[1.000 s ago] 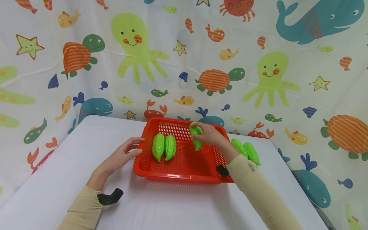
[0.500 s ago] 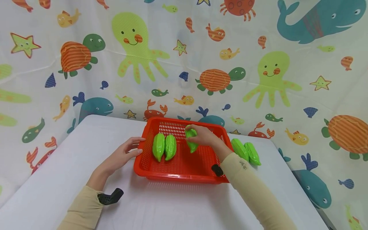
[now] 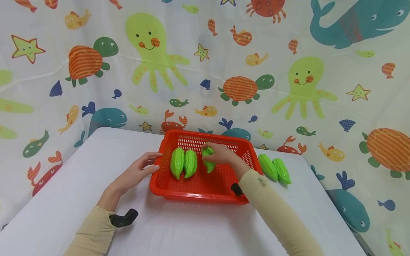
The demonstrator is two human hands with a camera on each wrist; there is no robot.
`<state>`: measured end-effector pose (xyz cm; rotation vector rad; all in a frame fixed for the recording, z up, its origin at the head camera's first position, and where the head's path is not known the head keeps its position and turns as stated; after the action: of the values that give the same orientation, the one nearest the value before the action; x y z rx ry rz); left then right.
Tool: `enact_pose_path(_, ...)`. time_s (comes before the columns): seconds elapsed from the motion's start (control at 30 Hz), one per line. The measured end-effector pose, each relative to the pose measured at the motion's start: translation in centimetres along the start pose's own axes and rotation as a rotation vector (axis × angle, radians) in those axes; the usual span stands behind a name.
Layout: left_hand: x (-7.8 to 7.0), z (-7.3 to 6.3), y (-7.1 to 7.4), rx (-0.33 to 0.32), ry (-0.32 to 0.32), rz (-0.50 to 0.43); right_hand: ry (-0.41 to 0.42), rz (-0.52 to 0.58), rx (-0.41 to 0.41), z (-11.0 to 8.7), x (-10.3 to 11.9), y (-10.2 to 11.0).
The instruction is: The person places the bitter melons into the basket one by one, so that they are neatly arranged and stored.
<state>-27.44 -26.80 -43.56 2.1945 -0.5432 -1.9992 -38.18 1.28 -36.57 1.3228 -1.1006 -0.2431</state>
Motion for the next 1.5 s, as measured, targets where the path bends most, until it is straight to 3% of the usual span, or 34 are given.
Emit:
enact_pose_path(0.33, -0.1, -0.1, 0.0, 0.003, 0.01, -0.011, 0.031, -0.043, 0.037, 0.9, 0.3, -1.4)
enact_pose_path(0.57, -0.1, 0.0, 0.1, 0.003, 0.002, -0.013, 0.003, -0.017, 0.076, 1.0, 0.3, -1.7)
enact_pose_path(0.83, 0.1, 0.0, 0.2, 0.002, 0.002, -0.005, 0.013, -0.064, 0.119, 1.2, 0.2, -2.2)
enact_pose_path(1.5, 0.1, 0.3, 0.3, 0.003, -0.008, -0.003, -0.003, -0.073, 0.134, 1.4, 0.3, -2.3)
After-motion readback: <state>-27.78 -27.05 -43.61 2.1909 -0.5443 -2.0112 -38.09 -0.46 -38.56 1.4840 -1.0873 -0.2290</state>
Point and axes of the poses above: each hand's wrist, its own z-axis towards the middle knuckle, its own y-axis out of the back of the hand, x = y × z, the point moved 3 cm from there along z, towards the middle knuckle, and after that the axes turned 11 degrees about y, right-handed, at the moved point
